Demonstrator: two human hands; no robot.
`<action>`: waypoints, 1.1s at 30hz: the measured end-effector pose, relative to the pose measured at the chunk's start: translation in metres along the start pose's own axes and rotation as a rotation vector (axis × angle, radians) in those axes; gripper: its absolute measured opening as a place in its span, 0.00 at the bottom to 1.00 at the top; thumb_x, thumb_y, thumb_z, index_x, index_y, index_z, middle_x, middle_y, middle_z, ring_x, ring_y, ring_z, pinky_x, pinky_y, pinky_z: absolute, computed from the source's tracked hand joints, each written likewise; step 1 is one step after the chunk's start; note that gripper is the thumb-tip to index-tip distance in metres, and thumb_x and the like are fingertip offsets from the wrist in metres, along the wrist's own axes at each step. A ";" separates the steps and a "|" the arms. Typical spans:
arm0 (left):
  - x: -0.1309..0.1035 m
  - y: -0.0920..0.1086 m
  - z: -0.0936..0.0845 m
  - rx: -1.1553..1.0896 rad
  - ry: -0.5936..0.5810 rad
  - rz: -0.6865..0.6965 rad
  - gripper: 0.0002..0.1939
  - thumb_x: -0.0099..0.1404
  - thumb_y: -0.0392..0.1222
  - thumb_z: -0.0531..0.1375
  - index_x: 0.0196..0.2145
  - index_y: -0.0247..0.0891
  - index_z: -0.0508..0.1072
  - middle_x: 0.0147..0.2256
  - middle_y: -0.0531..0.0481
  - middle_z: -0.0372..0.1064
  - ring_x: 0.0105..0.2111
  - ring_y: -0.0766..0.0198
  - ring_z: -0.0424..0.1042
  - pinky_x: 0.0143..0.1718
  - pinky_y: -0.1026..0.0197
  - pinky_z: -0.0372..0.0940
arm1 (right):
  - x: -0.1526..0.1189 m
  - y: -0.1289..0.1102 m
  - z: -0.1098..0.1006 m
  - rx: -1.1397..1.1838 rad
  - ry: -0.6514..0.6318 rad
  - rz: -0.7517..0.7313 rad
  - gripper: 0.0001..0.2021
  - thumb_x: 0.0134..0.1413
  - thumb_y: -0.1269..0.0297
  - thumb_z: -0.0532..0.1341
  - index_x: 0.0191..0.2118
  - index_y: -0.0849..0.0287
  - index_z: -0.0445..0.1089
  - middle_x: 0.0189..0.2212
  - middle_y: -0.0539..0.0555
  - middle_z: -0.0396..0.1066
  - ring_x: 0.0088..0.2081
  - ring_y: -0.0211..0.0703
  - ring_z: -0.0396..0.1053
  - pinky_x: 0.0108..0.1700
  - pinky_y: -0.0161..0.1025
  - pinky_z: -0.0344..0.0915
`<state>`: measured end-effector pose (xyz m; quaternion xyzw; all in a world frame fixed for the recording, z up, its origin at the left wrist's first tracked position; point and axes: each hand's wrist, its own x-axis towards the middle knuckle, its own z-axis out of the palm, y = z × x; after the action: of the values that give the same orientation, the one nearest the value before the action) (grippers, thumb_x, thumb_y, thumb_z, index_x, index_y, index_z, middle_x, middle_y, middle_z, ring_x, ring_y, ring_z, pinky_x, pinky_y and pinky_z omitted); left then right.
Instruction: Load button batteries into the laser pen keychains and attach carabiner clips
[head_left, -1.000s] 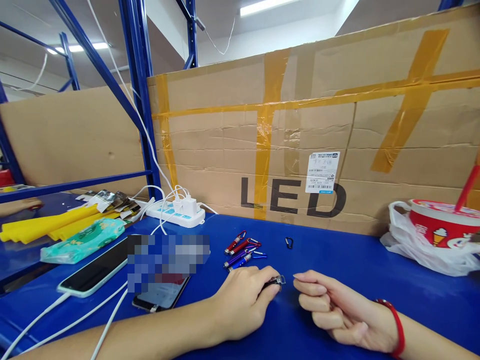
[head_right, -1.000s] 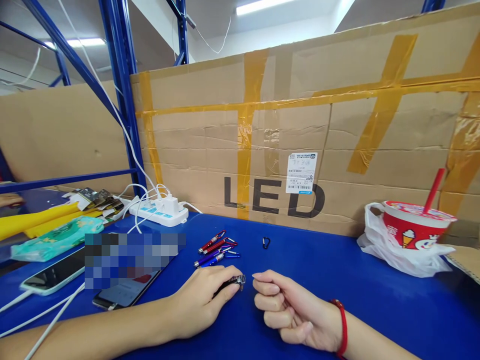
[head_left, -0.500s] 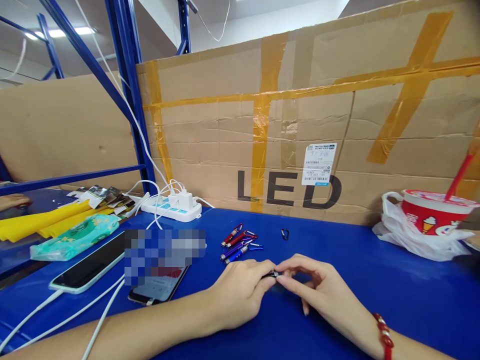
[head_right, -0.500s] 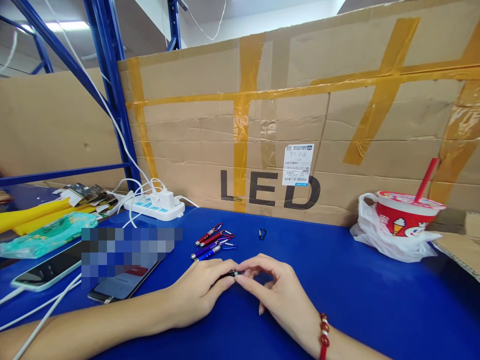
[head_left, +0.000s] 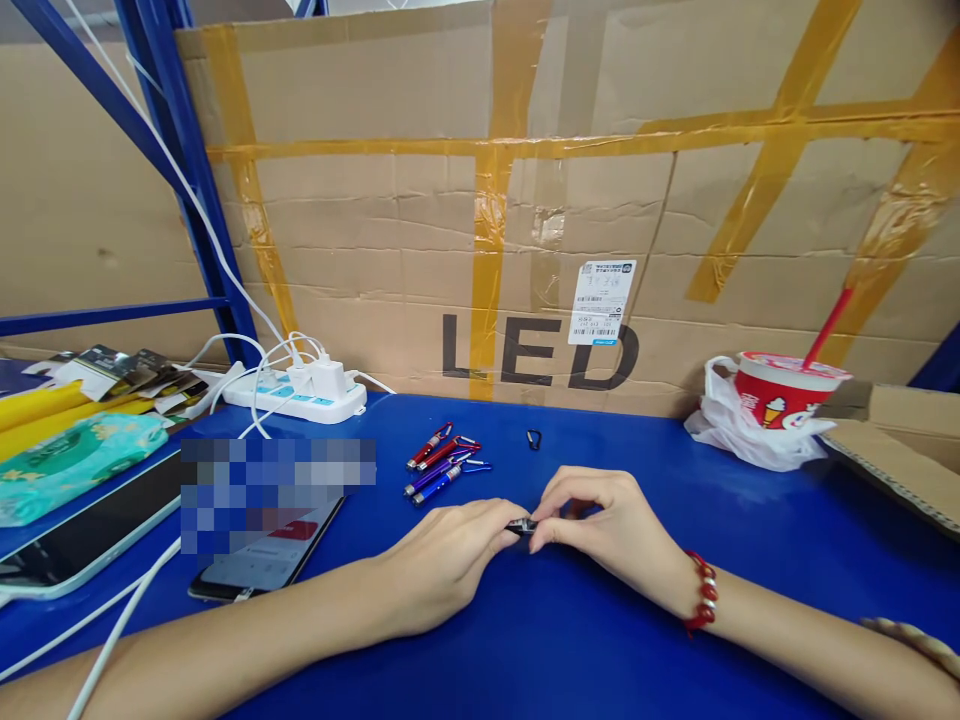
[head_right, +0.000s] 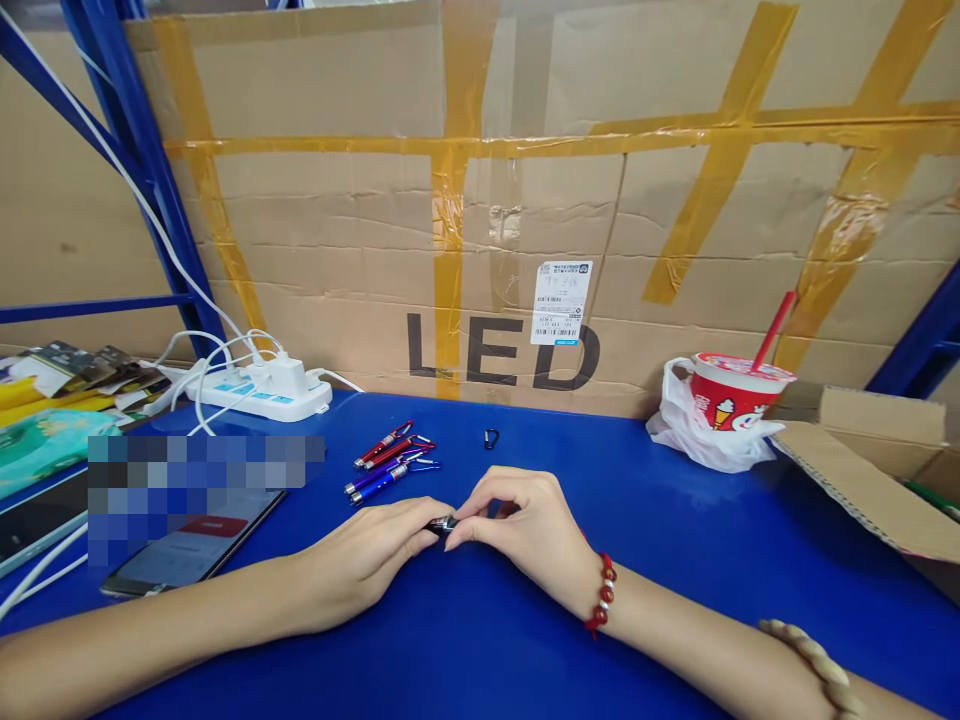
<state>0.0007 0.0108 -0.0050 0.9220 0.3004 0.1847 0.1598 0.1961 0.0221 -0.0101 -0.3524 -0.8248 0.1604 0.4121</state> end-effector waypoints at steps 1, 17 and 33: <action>0.000 0.000 0.000 -0.003 -0.005 -0.001 0.11 0.69 0.34 0.43 0.43 0.42 0.62 0.40 0.52 0.67 0.39 0.63 0.68 0.39 0.65 0.60 | 0.001 0.000 -0.001 -0.013 -0.012 -0.009 0.11 0.44 0.58 0.65 0.21 0.60 0.72 0.21 0.51 0.72 0.23 0.35 0.67 0.24 0.31 0.62; -0.004 -0.005 0.005 -0.078 0.115 0.068 0.06 0.66 0.32 0.47 0.32 0.41 0.55 0.34 0.52 0.67 0.32 0.65 0.69 0.30 0.68 0.59 | -0.002 -0.003 -0.001 -0.080 -0.154 -0.181 0.13 0.56 0.59 0.56 0.26 0.60 0.71 0.23 0.51 0.70 0.25 0.33 0.66 0.28 0.29 0.61; -0.003 -0.001 0.003 -0.017 0.124 0.146 0.08 0.67 0.31 0.45 0.34 0.37 0.62 0.33 0.48 0.69 0.33 0.63 0.70 0.35 0.66 0.62 | -0.005 -0.017 0.006 0.383 -0.490 0.367 0.29 0.56 0.43 0.45 0.18 0.62 0.63 0.13 0.44 0.48 0.17 0.30 0.45 0.21 0.31 0.44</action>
<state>-0.0010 0.0086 -0.0083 0.9268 0.2403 0.2553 0.1347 0.1857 0.0071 -0.0068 -0.3621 -0.7771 0.4629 0.2252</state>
